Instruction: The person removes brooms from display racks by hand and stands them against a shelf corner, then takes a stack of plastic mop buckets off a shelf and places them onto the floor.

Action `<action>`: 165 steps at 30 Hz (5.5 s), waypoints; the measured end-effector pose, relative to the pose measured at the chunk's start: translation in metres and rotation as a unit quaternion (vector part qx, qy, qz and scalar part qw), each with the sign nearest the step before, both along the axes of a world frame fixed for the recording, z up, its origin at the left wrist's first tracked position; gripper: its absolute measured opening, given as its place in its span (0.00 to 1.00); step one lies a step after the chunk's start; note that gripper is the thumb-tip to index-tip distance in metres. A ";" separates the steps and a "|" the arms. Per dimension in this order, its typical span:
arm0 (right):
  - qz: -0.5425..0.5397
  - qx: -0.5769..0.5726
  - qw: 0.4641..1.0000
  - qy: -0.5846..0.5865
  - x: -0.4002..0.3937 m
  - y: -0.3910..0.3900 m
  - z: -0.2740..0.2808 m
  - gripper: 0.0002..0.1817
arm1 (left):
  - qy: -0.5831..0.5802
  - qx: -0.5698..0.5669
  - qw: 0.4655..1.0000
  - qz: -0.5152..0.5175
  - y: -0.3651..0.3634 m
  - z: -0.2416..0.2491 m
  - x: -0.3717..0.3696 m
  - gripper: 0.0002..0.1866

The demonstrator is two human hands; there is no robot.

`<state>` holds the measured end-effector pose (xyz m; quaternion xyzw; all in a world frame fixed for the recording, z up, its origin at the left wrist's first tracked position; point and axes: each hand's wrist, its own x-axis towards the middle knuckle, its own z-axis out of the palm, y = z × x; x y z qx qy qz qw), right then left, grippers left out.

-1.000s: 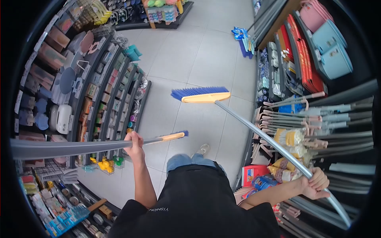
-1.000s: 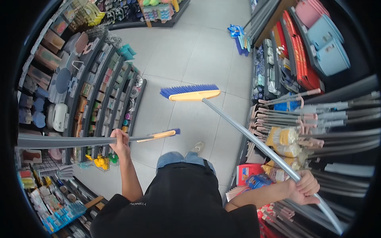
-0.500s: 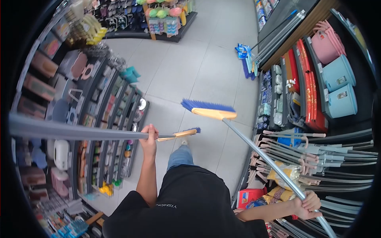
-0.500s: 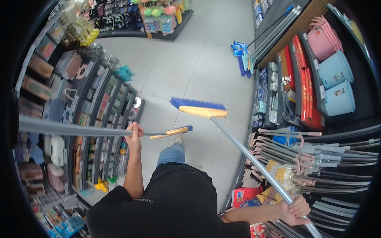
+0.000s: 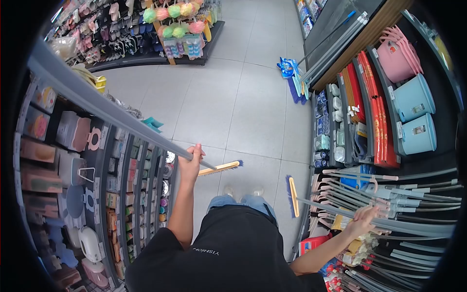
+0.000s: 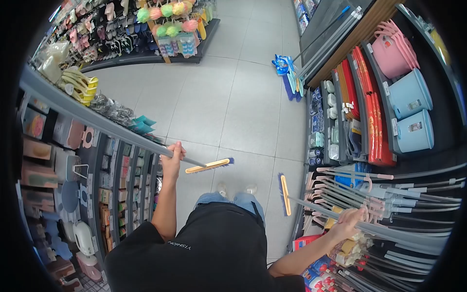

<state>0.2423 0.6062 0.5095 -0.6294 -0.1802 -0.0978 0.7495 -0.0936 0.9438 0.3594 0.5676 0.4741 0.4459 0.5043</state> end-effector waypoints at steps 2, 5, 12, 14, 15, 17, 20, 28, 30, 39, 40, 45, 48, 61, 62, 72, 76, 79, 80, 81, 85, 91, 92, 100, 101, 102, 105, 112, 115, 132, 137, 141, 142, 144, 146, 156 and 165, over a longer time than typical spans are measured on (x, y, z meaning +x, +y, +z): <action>-0.038 -0.046 0.998 0.004 0.010 0.018 -0.013 0.23 | 0.010 -0.003 1.000 0.009 0.008 -0.005 0.007 0.20; -0.088 -0.091 0.991 0.039 0.031 0.034 -0.031 0.23 | 0.013 -0.001 1.000 0.028 0.018 -0.009 0.016 0.18; -0.091 -0.096 0.986 0.104 0.124 0.087 -0.096 0.24 | 0.023 -0.017 0.997 0.072 0.075 -0.021 0.038 0.19; -0.080 -0.076 0.987 0.114 0.151 0.112 -0.105 0.23 | 0.015 -0.012 0.995 0.095 0.089 -0.025 0.053 0.20; -0.076 -0.065 0.988 0.118 0.167 0.127 -0.108 0.23 | 0.009 -0.007 0.994 0.106 0.098 -0.025 0.064 0.20; -0.054 -0.028 0.992 0.109 0.200 0.161 -0.112 0.24 | 0.011 -0.008 0.992 0.126 0.117 -0.012 0.095 0.21; -0.014 -0.022 0.995 0.101 0.245 0.195 -0.113 0.25 | 0.027 0.009 0.987 0.156 0.148 0.004 0.149 0.22; 0.063 0.033 0.989 0.127 0.377 0.266 -0.109 0.28 | 0.012 0.025 0.996 0.080 0.237 0.021 0.306 0.20; 0.058 0.023 0.992 0.110 0.397 0.284 -0.110 0.27 | 0.003 0.021 0.999 0.044 0.247 0.019 0.339 0.19; 0.026 0.013 0.996 0.090 0.476 0.377 -0.125 0.24 | 0.026 0.001 0.999 -0.023 0.347 -0.015 0.447 0.15; 0.027 0.009 0.996 0.090 0.486 0.390 -0.127 0.24 | 0.011 -0.007 1.000 -0.025 0.365 -0.023 0.460 0.14; 0.024 -0.045 0.996 0.075 0.545 0.481 -0.132 0.23 | 0.002 -0.057 0.996 -0.072 0.456 -0.058 0.556 0.14; 0.018 -0.045 0.997 0.061 0.579 0.535 -0.125 0.24 | 0.046 -0.036 0.988 -0.145 0.507 -0.064 0.620 0.13; -0.023 0.063 0.998 0.000 0.666 0.607 -0.113 0.25 | 0.112 -0.044 0.926 -0.357 0.597 -0.052 0.868 0.13; -0.016 0.062 0.998 0.004 0.674 0.612 -0.113 0.25 | 0.119 -0.032 0.921 -0.369 0.599 -0.053 0.885 0.13; 0.013 0.004 0.991 0.136 0.766 0.637 -0.133 0.22 | 0.227 0.050 0.856 -0.461 0.576 -0.064 0.992 0.12; 0.034 0.042 0.990 0.129 0.799 0.641 -0.141 0.20 | 0.227 0.083 0.846 -0.476 0.575 -0.064 1.028 0.10; 0.008 0.034 0.990 0.137 0.812 0.646 -0.137 0.20 | 0.182 0.130 0.813 -0.537 0.572 -0.061 1.064 0.09; -0.002 0.017 0.993 0.119 0.816 0.650 -0.133 0.23 | 0.186 0.129 0.806 -0.547 0.571 -0.060 1.075 0.08; -0.001 0.022 0.993 0.119 0.820 0.652 -0.133 0.23 | 0.191 0.129 0.798 -0.557 0.572 -0.059 1.087 0.08; -0.032 0.021 0.989 0.142 0.838 0.669 -0.130 0.23 | 0.202 0.131 0.791 -0.562 0.590 -0.074 1.142 0.10; -0.113 -0.011 0.981 0.159 0.877 0.703 -0.126 0.24 | 0.187 0.137 0.796 -0.559 0.630 -0.064 1.211 0.10; -0.107 -0.012 0.979 0.174 0.884 0.710 -0.127 0.25 | 0.180 0.140 0.790 -0.569 0.640 -0.071 1.221 0.10; -0.068 -0.107 0.972 0.196 0.926 0.761 -0.110 0.24 | 0.188 0.135 0.702 -0.674 0.675 -0.076 1.281 0.08; -0.085 -0.127 0.968 0.198 0.934 0.769 -0.106 0.24 | 0.181 0.138 0.699 -0.677 0.675 -0.076 1.287 0.08; -0.104 -0.170 0.960 0.194 0.944 0.775 -0.107 0.22 | 0.179 0.144 0.699 -0.678 0.674 -0.076 1.294 0.07; -0.144 -0.242 0.945 0.165 0.965 0.792 -0.093 0.21 | 0.183 0.140 0.696 -0.680 0.675 -0.078 1.317 0.06; -0.166 -0.330 0.919 0.136 0.990 0.812 -0.095 0.20 | 0.159 0.146 0.697 -0.684 0.681 -0.088 1.356 0.07; -0.194 -0.341 0.911 0.130 0.995 0.820 -0.096 0.19 | 0.179 0.145 0.703 -0.673 0.675 -0.082 1.366 0.09; -0.185 -0.419 0.876 0.148 0.993 0.824 -0.098 0.21 | 0.189 0.166 0.648 -0.719 0.667 -0.093 1.381 0.11; -0.169 -0.440 0.873 0.125 1.001 0.810 -0.102 0.24 | 0.212 0.167 0.669 -0.692 0.662 -0.085 1.382 0.20; -0.164 -0.435 0.869 0.172 0.998 0.803 -0.105 0.26 | 0.214 0.177 0.680 -0.679 0.662 -0.077 1.377 0.27; -0.163 -0.433 0.868 0.181 0.998 0.802 -0.110 0.26 | 0.211 0.178 0.684 -0.676 0.663 -0.077 1.375 0.29; -0.160 -0.439 0.865 0.183 0.997 0.799 -0.121 0.27 | 0.203 0.173 0.690 -0.673 0.664 -0.077 1.372 0.32; -0.156 -0.438 0.865 0.189 0.994 0.797 -0.123 0.28 | 0.190 0.163 0.694 -0.675 0.666 -0.083 1.368 0.35; -0.191 -0.409 0.866 0.214 0.933 0.764 -0.208 0.23 | 0.183 0.189 0.727 -0.635 0.715 -0.188 1.319 0.42; -0.008 -0.623 0.632 0.461 0.657 0.646 -0.477 0.33 | 0.588 0.196 0.334 -0.710 0.821 -0.375 1.094 0.27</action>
